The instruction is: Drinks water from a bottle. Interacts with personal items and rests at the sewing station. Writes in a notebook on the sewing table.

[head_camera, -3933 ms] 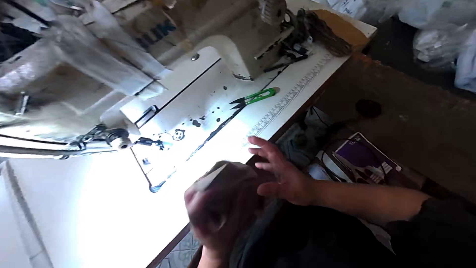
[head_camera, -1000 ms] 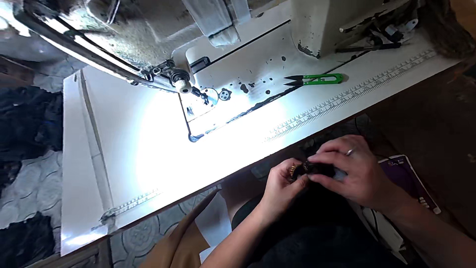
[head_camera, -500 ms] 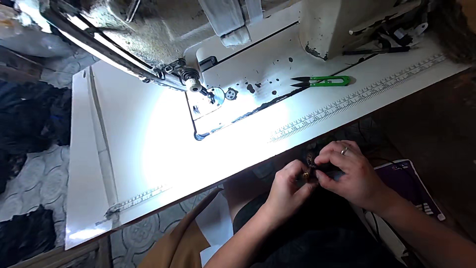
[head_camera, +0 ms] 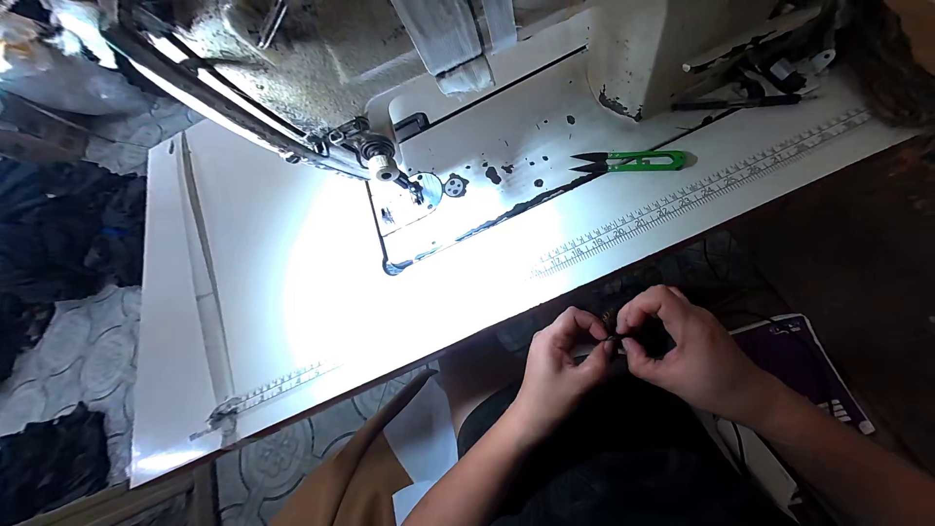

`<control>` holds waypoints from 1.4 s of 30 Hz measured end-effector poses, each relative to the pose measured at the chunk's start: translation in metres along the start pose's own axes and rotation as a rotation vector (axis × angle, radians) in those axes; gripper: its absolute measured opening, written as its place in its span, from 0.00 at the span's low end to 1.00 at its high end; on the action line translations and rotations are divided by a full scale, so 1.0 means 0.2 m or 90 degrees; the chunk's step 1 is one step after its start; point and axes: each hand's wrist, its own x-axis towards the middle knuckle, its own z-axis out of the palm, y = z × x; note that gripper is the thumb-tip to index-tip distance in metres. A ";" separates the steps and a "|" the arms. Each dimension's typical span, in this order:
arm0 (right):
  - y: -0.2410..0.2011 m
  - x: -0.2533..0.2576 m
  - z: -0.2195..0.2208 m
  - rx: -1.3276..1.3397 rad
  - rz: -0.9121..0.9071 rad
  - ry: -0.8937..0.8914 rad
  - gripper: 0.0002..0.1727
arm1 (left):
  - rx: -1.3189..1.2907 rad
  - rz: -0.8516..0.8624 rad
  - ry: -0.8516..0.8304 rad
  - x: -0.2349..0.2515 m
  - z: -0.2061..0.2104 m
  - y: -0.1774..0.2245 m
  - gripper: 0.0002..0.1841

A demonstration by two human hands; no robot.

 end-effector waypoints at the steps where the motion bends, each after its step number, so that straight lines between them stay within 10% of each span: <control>1: 0.00 0.00 0.00 0.029 0.023 -0.008 0.12 | -0.036 -0.021 -0.010 0.00 0.00 0.00 0.04; 9: 0.00 0.00 -0.01 -0.145 -0.104 0.007 0.09 | 0.558 0.260 0.039 0.02 0.00 0.02 0.03; 22: -0.01 0.00 -0.11 -0.021 -0.058 -0.120 0.11 | 0.022 0.055 -0.092 0.01 -0.06 0.04 0.03; 37: 0.03 0.00 -0.07 -0.093 -0.061 -0.080 0.07 | 0.042 0.097 -0.118 -0.02 -0.06 -0.01 0.05; 42: -0.01 0.00 -0.06 -0.018 0.036 -0.062 0.06 | 0.426 0.267 0.037 0.01 -0.02 -0.03 0.05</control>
